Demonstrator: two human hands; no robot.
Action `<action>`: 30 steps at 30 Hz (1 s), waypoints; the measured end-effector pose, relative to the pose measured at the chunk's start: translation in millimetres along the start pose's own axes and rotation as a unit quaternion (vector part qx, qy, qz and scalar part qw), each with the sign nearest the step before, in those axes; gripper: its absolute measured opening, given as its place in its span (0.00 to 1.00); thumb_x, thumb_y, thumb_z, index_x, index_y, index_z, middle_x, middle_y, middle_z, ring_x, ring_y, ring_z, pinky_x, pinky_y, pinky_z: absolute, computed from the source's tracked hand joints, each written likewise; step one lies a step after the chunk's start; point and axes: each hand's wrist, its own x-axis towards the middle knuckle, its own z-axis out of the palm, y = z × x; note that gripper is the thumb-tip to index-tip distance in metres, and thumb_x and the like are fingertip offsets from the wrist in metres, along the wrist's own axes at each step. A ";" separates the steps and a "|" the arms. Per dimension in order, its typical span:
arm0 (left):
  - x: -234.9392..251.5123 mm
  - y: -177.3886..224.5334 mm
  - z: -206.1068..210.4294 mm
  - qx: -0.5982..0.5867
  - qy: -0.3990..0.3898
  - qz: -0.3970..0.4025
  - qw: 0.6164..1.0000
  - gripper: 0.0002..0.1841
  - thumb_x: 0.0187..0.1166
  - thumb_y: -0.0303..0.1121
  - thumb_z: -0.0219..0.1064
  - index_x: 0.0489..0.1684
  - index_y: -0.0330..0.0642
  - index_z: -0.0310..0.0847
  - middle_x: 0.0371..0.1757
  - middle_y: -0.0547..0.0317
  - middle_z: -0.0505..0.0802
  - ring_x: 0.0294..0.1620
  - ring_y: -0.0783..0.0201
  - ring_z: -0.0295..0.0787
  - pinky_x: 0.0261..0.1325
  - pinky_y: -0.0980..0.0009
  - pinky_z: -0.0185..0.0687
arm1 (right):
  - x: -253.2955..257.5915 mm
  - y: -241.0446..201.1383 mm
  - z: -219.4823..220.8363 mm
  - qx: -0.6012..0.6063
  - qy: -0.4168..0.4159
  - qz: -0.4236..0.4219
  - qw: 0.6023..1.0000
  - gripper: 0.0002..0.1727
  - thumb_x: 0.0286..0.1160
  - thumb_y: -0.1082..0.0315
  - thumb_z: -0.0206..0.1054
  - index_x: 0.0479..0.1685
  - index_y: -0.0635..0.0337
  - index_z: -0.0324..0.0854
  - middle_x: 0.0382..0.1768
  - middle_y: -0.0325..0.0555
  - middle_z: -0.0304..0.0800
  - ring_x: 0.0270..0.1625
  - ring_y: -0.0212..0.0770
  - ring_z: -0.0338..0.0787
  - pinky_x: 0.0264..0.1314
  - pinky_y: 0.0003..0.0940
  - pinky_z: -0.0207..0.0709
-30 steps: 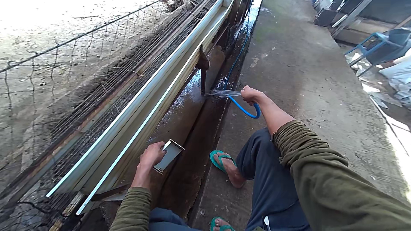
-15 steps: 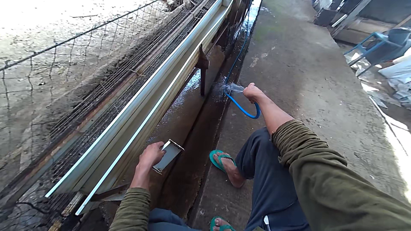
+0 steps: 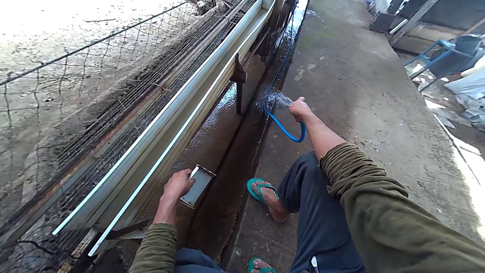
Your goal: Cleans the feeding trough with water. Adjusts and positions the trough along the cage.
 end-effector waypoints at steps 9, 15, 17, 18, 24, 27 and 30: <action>-1.7 2.8 -2.4 0.002 0.000 -0.001 1.000 0.15 0.84 0.38 0.67 0.60 0.38 0.84 0.60 0.34 0.89 0.66 0.35 0.85 0.64 0.32 0.76 | -1.5 0.6 -3.3 0.014 0.023 0.001 1.000 0.38 0.86 0.61 0.55 0.91 0.61 0.42 0.63 0.65 0.82 0.56 0.56 0.91 0.52 0.52 0.84; -1.8 2.0 -2.5 -0.005 0.004 0.008 1.000 0.15 0.83 0.37 0.67 0.60 0.38 0.84 0.60 0.34 0.89 0.66 0.34 0.85 0.64 0.30 0.75 | -3.3 0.8 -5.7 0.017 0.039 0.005 0.999 0.37 0.87 0.61 0.52 0.92 0.60 0.40 0.66 0.65 0.82 0.60 0.57 0.90 0.57 0.53 0.84; -2.0 1.7 -2.1 -0.005 0.006 0.010 1.000 0.15 0.83 0.37 0.67 0.60 0.39 0.84 0.60 0.34 0.89 0.66 0.34 0.85 0.64 0.30 0.75 | -4.0 0.8 -6.3 0.019 0.048 0.007 0.999 0.37 0.87 0.62 0.52 0.92 0.60 0.41 0.67 0.65 0.82 0.62 0.57 0.90 0.59 0.53 0.84; -2.1 1.5 -1.6 -0.005 0.007 0.010 1.000 0.15 0.83 0.37 0.68 0.59 0.39 0.85 0.60 0.35 0.90 0.66 0.34 0.85 0.63 0.31 0.75 | -3.6 1.0 -6.4 0.021 0.051 0.008 0.998 0.37 0.86 0.62 0.52 0.92 0.60 0.40 0.67 0.65 0.82 0.63 0.57 0.90 0.59 0.53 0.84; -2.0 2.0 -2.5 -0.003 0.004 0.015 1.000 0.14 0.84 0.37 0.67 0.58 0.38 0.84 0.58 0.35 0.90 0.64 0.35 0.85 0.63 0.31 0.76 | -1.7 1.4 -6.4 0.031 0.075 0.010 0.997 0.36 0.85 0.64 0.53 0.90 0.62 0.43 0.66 0.65 0.83 0.64 0.58 0.90 0.61 0.55 0.84; -1.2 2.2 -2.3 -0.002 0.008 0.016 1.000 0.13 0.83 0.36 0.67 0.58 0.39 0.85 0.58 0.35 0.90 0.64 0.35 0.86 0.62 0.32 0.76 | -4.2 0.3 -7.2 0.043 0.079 0.013 0.996 0.36 0.86 0.65 0.52 0.90 0.62 0.42 0.66 0.65 0.83 0.65 0.58 0.90 0.61 0.54 0.84; -1.7 2.5 -2.1 0.000 0.005 0.013 1.000 0.14 0.84 0.37 0.67 0.58 0.39 0.84 0.58 0.35 0.90 0.64 0.35 0.86 0.63 0.32 0.76 | -4.5 0.6 -7.7 0.055 0.081 0.015 0.995 0.36 0.87 0.65 0.52 0.91 0.62 0.42 0.69 0.66 0.82 0.68 0.58 0.89 0.65 0.55 0.82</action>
